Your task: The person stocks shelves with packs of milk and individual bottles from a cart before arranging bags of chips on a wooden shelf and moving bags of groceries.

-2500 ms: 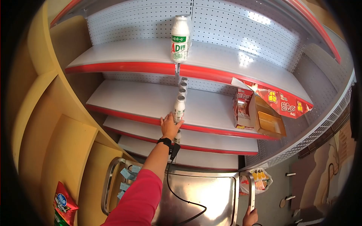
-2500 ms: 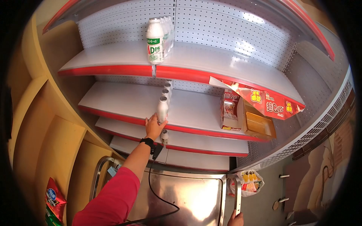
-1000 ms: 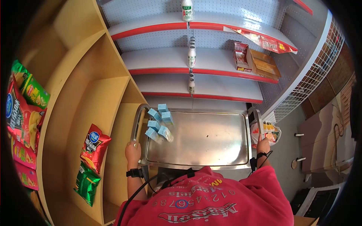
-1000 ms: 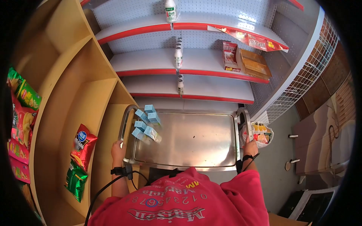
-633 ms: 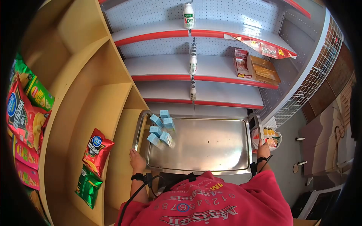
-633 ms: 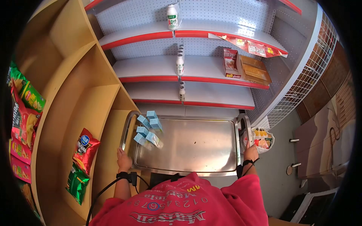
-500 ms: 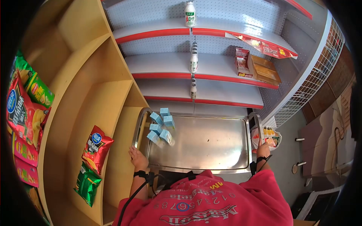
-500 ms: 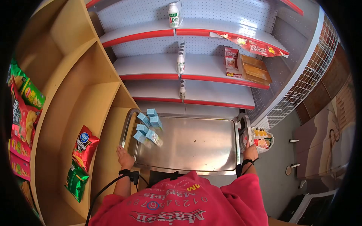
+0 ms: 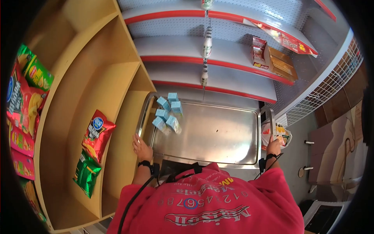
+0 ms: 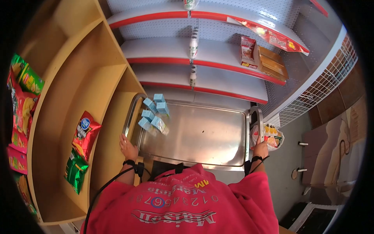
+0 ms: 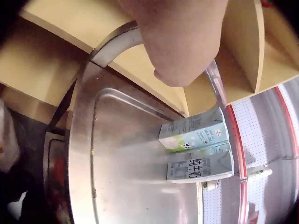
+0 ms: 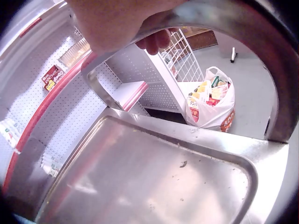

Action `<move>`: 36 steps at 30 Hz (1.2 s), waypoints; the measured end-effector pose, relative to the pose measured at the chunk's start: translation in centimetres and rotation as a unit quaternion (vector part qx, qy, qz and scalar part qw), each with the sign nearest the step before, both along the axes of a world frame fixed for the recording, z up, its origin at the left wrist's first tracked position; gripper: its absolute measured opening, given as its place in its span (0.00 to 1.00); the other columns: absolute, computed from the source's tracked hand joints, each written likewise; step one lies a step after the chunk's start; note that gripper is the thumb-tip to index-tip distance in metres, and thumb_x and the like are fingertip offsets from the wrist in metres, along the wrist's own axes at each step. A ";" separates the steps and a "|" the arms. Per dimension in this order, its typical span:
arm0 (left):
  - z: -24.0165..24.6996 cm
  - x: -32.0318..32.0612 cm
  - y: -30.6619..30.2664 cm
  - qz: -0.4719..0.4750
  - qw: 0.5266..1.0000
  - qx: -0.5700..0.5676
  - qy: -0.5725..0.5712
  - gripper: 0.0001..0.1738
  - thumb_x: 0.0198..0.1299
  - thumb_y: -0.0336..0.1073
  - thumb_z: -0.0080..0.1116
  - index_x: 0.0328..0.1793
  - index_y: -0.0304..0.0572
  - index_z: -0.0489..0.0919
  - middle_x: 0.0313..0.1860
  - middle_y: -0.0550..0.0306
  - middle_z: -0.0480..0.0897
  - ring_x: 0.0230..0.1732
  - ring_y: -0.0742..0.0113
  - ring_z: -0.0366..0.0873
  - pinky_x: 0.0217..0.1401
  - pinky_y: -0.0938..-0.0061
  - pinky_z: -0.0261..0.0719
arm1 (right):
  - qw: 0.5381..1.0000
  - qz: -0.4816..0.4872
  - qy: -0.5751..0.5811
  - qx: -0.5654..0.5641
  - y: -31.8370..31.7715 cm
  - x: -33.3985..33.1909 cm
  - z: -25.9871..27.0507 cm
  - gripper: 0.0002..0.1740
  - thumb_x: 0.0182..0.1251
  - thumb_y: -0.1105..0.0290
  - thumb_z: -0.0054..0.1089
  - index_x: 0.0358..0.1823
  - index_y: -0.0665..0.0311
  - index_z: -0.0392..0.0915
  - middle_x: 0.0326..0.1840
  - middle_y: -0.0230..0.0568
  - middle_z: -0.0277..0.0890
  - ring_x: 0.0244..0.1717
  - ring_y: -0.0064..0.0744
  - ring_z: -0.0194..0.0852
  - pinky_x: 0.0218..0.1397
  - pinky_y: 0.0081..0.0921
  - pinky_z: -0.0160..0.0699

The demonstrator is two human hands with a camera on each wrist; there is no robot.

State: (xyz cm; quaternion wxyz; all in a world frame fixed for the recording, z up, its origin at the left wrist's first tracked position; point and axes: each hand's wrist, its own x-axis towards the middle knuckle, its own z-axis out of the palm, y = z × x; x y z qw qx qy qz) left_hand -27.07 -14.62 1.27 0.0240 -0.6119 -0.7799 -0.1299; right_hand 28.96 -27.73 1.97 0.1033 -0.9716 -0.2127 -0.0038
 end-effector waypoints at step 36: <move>-0.2 0.2 -0.3 0.028 1.000 0.007 0.003 0.47 0.37 0.32 0.60 0.66 0.37 0.49 0.66 0.51 0.51 0.61 0.51 0.54 0.54 0.59 0.63 | 0.999 0.008 -0.047 -0.007 -0.3 1.1 -1.3 0.30 0.61 0.43 0.36 0.35 0.67 0.72 0.31 0.54 0.75 0.33 0.53 0.74 0.34 0.44 0.71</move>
